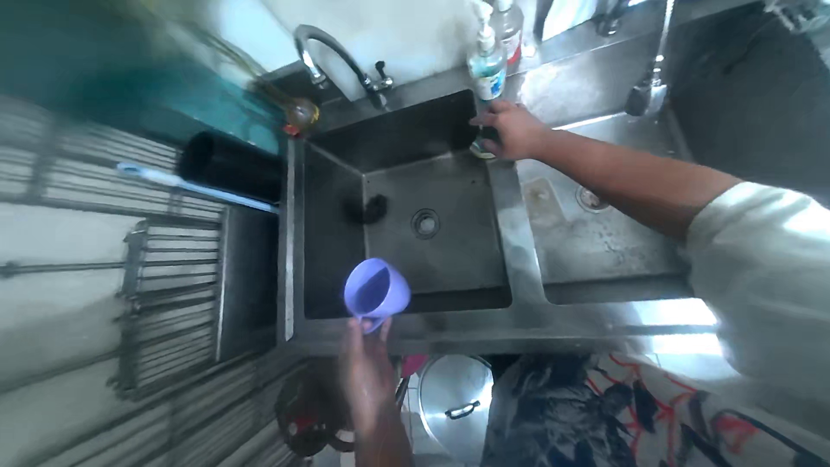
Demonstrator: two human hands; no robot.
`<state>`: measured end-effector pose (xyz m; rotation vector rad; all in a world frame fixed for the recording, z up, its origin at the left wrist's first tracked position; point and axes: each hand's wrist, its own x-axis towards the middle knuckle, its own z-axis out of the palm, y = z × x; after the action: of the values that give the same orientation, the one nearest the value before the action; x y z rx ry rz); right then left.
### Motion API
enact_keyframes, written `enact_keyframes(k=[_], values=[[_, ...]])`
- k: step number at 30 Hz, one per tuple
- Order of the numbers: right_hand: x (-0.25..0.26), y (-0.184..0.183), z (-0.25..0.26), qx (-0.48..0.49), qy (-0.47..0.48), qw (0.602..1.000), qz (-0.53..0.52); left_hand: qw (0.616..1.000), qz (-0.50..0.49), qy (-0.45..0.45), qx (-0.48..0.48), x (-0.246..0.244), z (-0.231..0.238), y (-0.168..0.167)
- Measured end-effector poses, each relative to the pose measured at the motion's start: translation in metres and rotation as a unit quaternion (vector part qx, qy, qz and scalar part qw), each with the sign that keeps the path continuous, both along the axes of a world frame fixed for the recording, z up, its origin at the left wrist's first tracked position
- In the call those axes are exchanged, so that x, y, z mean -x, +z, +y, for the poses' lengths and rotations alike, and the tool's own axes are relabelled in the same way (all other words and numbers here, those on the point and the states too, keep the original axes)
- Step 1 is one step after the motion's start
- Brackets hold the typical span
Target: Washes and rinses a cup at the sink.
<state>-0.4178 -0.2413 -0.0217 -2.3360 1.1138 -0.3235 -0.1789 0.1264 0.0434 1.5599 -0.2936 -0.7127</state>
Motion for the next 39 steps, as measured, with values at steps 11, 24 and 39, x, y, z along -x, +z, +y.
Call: enact_keyframes(k=[11,24,39], values=[[-0.230,0.051,-0.107,-0.012,-0.034,0.997,0.073,0.963,0.077,-0.181,-0.184,-0.085,-0.173,-0.043],[-0.297,0.062,-0.053,-0.383,-0.176,0.885,-0.197,0.938,0.261,-0.164,-0.157,-0.120,-0.265,-0.077],[-0.227,0.074,-0.039,-0.404,-0.191,0.834,-0.324,0.941,0.049,-0.270,-0.198,-0.098,-0.328,-0.071]])
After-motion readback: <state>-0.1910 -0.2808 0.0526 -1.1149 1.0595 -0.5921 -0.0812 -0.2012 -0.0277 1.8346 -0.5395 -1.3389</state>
